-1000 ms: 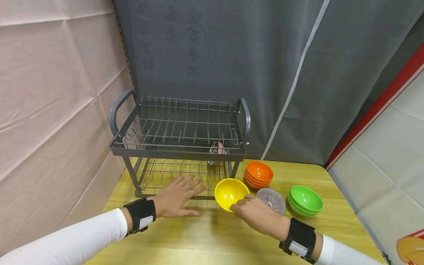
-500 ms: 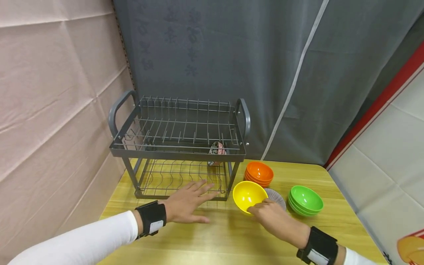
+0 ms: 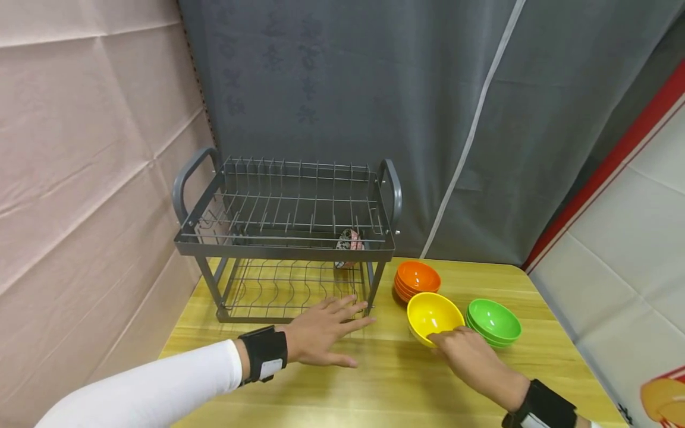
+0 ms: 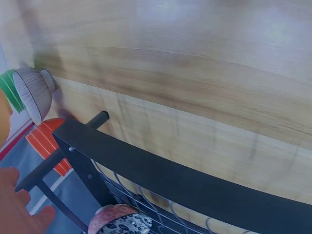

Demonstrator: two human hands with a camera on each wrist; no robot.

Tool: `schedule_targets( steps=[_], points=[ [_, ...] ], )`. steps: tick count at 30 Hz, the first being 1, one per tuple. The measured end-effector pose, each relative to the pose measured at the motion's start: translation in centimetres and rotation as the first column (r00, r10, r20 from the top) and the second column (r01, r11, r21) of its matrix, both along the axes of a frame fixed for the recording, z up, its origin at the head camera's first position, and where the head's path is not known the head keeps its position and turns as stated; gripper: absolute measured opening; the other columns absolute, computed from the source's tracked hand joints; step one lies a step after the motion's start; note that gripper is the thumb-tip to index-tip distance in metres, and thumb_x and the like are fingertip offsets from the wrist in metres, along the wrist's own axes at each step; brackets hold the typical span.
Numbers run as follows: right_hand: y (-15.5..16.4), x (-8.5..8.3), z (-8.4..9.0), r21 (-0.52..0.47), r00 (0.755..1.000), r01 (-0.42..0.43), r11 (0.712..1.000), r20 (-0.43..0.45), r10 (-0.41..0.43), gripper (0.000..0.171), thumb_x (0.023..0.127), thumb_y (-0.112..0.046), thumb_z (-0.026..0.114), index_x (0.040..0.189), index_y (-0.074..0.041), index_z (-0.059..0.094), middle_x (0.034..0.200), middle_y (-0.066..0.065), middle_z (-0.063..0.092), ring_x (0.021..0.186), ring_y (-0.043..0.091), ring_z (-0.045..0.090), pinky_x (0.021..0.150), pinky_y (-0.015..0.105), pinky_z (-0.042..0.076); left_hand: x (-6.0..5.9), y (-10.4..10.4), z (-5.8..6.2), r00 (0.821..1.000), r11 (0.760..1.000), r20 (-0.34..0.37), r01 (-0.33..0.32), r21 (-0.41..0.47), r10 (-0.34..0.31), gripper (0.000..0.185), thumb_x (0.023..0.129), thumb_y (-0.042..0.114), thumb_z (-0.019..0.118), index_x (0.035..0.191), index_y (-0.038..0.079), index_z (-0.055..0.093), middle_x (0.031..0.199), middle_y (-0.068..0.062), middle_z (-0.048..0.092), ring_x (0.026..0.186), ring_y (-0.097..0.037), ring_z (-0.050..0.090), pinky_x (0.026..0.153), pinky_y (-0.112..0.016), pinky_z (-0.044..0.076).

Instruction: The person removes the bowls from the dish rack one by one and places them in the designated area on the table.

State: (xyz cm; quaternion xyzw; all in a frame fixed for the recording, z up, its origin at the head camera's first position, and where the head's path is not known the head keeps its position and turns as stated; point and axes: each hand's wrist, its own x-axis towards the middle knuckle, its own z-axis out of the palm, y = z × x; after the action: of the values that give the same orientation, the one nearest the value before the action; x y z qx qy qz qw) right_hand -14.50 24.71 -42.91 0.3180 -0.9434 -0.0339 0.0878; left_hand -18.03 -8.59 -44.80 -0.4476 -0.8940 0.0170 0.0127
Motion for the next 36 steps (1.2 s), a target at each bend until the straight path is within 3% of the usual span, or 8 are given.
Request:
schedule_targets(
  steps=[11,15,24,36],
  points=[
    [2.3,0.9,-1.1,-0.008,0.99,0.143,0.99,-0.003,-0.143,0.023,0.075,-0.018,0.088,0.076,-0.021,0.065,0.061,-0.013,0.056,0.056,0.006,0.051,0.05,0.026,0.038,0.2,1.6,0.0,1.0,1.0,0.02,0.017,-0.018,-0.017,0.082,0.095,0.076,0.037,0.163,0.035,0.015,0.172,0.001,0.013,0.159,-0.027,0.015,0.126,-0.053,0.025],
    [3.2,1.2,-1.6,-0.026,0.987,0.159,0.987,-0.033,-0.16,0.025,0.074,-0.018,0.088,0.076,-0.021,0.063,0.062,-0.011,0.057,0.057,0.01,0.056,0.05,0.028,0.039,0.3,2.0,-0.2,0.999,0.999,0.015,0.032,0.003,-0.032,0.081,0.096,0.075,0.039,0.162,0.034,0.018,0.171,0.001,0.016,0.159,-0.027,0.018,0.126,-0.052,0.026],
    [5.3,1.7,-2.0,-0.068,0.978,0.207,0.976,-0.012,-0.208,0.028,0.073,-0.015,0.088,0.073,-0.023,0.06,0.063,-0.012,0.054,0.059,0.01,0.056,0.051,0.03,0.043,0.3,2.6,-0.7,0.998,0.998,-0.002,0.059,0.034,-0.059,0.081,0.095,0.076,0.038,0.162,0.035,0.019,0.171,0.0,0.018,0.158,-0.028,0.021,0.124,-0.054,0.031],
    [8.3,3.1,-2.9,-0.073,0.972,0.235,0.969,-0.009,-0.237,0.033,0.075,-0.015,0.086,0.077,-0.024,0.054,0.063,-0.013,0.047,0.056,0.004,0.047,0.048,0.027,0.039,0.6,2.7,-0.8,0.997,0.997,-0.03,0.074,0.017,-0.074,0.081,0.095,0.077,0.035,0.162,0.034,0.021,0.17,-0.001,0.019,0.157,-0.029,0.024,0.123,-0.052,0.032]
  ],
)
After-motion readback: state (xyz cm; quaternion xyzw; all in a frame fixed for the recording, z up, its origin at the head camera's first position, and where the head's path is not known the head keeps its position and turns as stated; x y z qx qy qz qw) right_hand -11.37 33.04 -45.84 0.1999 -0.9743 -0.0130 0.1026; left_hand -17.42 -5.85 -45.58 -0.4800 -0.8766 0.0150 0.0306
